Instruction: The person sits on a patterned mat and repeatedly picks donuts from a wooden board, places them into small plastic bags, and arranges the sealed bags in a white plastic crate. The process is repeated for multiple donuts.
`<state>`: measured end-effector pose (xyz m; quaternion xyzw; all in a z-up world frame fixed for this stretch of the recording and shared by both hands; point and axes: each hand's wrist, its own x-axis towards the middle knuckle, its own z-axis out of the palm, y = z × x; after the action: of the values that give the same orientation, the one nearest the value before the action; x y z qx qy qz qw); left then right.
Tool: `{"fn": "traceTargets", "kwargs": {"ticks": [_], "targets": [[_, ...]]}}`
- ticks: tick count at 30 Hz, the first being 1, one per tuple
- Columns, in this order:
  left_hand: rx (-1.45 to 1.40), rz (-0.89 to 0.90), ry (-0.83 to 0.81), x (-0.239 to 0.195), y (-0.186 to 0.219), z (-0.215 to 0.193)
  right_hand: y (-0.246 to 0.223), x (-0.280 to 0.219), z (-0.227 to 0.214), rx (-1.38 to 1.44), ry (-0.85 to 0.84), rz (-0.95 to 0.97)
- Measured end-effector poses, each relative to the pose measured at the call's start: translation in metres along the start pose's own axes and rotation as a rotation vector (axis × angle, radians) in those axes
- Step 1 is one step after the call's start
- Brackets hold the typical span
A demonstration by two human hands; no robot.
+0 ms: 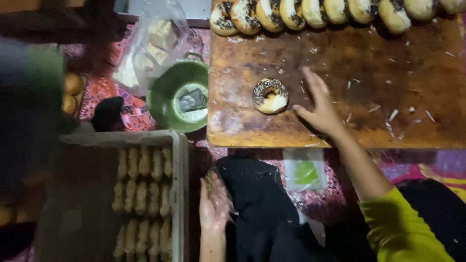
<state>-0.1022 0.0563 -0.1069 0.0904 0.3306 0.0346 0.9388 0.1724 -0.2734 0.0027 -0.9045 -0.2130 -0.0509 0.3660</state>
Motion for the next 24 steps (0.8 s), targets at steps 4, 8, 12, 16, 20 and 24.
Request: {"fn": "traceTargets", "kwargs": {"ticks": [4,8,12,16,20,24], "targets": [[0.103,0.042,0.08,0.002,-0.034,0.04,-0.007,-0.024,0.002,-0.028,-0.045,0.212],[-0.24,-0.076,-0.407,0.016,-0.058,0.096,-0.061,0.017,0.036,-0.164,0.01,0.35],[-0.16,0.039,-0.191,0.017,-0.06,0.127,-0.129,-0.003,-0.012,0.177,0.159,0.053],[-0.132,0.013,-0.156,-0.001,-0.075,0.152,-0.165,-0.091,-0.069,0.502,0.101,-0.11],[0.089,-0.03,-0.21,-0.046,-0.126,0.17,-0.152,-0.159,-0.07,0.462,0.013,0.092],[0.212,-0.08,-0.139,-0.078,-0.153,0.195,-0.135,-0.171,-0.069,0.411,-0.045,-0.087]]}}
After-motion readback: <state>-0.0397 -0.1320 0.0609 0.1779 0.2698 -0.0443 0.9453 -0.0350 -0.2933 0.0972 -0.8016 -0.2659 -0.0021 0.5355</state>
